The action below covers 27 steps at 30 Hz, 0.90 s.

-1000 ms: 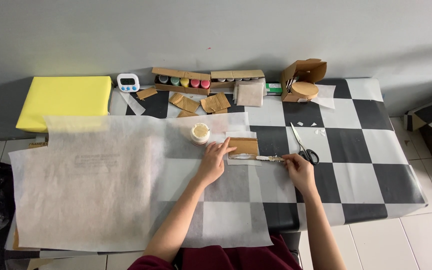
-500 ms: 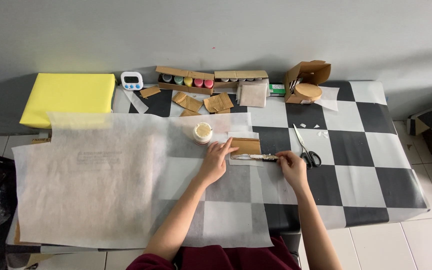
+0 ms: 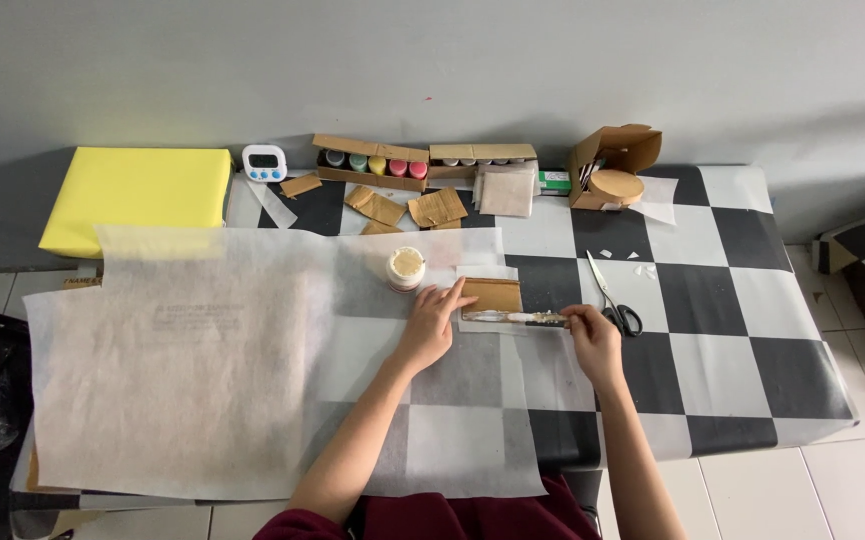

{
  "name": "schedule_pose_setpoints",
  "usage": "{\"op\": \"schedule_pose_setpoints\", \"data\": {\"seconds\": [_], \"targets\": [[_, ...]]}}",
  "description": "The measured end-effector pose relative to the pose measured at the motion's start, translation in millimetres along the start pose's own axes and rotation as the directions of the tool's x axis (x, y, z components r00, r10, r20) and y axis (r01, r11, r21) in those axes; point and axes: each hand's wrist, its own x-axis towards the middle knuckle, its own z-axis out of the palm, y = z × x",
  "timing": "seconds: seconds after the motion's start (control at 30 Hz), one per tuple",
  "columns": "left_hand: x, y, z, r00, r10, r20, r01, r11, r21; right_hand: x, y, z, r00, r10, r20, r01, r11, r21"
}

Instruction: Applying adhesive to a cardboard frame and attaching a small sheet of paper to it using scissors and a glue applicator.

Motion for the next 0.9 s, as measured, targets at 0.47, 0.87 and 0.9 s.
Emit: {"op": "schedule_pose_setpoints", "data": {"seconds": [0.47,0.87,0.9], "targets": [[1,-2,1,1.0,-0.008,0.005,0.008,1.0,-0.015,0,12,-4,1.0,-0.001,-0.014,-0.001,0.988,-0.156],[0,-3,4,1.0,-0.004,-0.009,0.004,1.0,0.011,11,30,23,1.0,-0.026,0.002,0.026,0.987,-0.157],[-1,-3,5,1.0,-0.006,-0.012,0.006,1.0,0.01,10,32,22,1.0,-0.018,0.001,0.018,0.984,-0.176]]}}
